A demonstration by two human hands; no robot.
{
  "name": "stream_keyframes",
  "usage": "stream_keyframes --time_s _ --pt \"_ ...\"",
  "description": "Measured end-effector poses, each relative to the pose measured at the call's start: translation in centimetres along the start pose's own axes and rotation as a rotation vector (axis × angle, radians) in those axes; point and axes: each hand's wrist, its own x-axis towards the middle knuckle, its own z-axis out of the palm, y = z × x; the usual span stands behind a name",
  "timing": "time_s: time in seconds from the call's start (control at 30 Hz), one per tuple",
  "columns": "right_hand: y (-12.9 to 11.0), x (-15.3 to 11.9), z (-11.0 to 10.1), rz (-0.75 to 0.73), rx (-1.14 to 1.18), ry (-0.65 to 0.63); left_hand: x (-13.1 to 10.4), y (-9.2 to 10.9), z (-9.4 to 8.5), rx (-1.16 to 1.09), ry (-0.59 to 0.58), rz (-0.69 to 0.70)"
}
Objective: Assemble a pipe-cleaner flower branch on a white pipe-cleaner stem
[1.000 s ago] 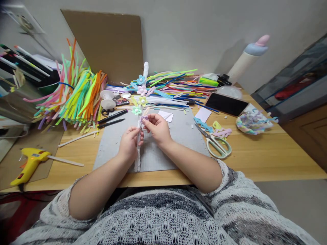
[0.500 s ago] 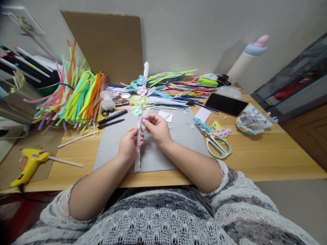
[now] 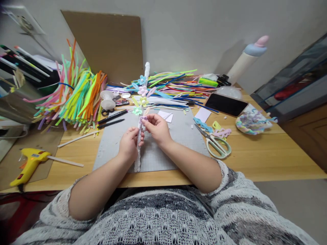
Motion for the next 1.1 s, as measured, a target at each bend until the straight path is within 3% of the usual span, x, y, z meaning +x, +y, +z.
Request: stream_keyframes --time_s 0.5,0.8,1.1 --pt "-0.11 0.16 -0.02 -0.011 -0.026 -0.012 -0.05 -0.24 0.39 0.096 0.065 0.017" --pt "-0.01 0.22 -0.35 0.052 0.09 0.015 -0.14 -0.16 0.38 0.101 0.093 0.051" --pt "0.11 0.06 -0.44 -0.111 -0.271 0.023 -0.22 -0.33 0.4 0.11 0.076 0.055"
